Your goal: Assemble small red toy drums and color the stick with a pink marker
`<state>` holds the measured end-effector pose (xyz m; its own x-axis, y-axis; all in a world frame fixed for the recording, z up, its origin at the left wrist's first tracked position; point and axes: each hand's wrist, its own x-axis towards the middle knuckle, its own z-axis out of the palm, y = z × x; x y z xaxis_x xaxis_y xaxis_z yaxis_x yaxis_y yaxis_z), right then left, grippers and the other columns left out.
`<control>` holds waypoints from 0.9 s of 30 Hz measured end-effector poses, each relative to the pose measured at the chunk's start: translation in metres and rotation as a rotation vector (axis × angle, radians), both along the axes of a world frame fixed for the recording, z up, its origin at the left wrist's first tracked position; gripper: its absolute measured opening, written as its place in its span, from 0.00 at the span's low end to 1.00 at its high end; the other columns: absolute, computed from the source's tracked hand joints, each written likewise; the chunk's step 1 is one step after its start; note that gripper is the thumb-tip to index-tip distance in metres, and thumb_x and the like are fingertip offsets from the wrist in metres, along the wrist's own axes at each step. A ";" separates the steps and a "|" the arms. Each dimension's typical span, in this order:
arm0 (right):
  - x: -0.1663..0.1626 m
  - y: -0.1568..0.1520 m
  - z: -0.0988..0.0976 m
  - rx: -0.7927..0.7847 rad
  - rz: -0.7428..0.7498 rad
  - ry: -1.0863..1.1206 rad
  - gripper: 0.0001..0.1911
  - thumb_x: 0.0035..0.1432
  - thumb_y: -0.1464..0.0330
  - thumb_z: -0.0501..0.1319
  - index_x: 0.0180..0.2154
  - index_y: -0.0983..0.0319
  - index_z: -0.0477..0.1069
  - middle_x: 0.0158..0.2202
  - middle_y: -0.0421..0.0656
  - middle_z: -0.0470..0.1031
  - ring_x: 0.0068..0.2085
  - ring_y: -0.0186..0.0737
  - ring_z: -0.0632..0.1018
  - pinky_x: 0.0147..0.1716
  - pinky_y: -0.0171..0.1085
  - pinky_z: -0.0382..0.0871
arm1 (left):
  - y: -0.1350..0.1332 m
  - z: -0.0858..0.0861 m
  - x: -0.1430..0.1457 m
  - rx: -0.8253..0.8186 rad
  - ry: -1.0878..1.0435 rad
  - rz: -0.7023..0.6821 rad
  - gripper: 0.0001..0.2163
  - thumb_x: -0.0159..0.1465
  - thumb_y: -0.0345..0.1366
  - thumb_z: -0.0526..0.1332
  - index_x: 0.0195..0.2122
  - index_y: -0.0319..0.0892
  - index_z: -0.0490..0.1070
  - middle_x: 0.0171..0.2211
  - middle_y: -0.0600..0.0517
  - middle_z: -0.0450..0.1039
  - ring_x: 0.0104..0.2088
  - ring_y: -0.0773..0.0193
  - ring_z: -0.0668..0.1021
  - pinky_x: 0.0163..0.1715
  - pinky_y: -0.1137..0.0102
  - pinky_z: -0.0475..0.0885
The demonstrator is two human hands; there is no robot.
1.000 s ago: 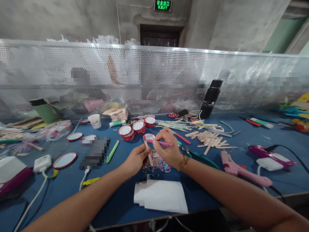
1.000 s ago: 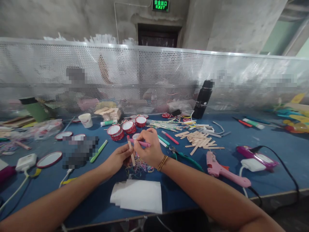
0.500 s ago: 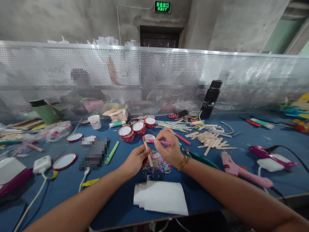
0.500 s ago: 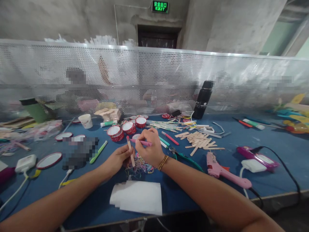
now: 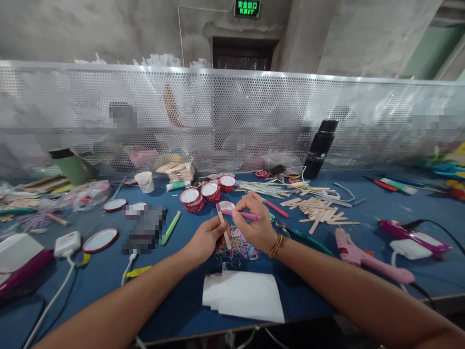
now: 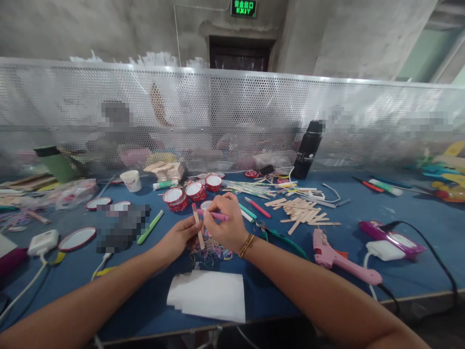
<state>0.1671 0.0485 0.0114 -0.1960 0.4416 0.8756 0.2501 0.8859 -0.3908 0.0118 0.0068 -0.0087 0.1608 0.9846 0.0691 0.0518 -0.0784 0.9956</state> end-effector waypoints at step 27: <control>0.000 0.000 0.001 -0.002 -0.038 0.029 0.09 0.53 0.72 0.57 0.23 0.58 0.60 0.22 0.36 0.66 0.28 0.38 0.68 0.38 0.43 0.62 | -0.001 0.001 0.001 0.005 0.007 0.013 0.25 0.51 0.61 0.64 0.25 0.42 0.63 0.15 0.59 0.62 0.16 0.71 0.63 0.17 0.73 0.56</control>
<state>0.1672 0.0483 0.0121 -0.1534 0.4503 0.8796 0.2717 0.8751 -0.4005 0.0125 0.0059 -0.0073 0.1488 0.9862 0.0728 0.0596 -0.0825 0.9948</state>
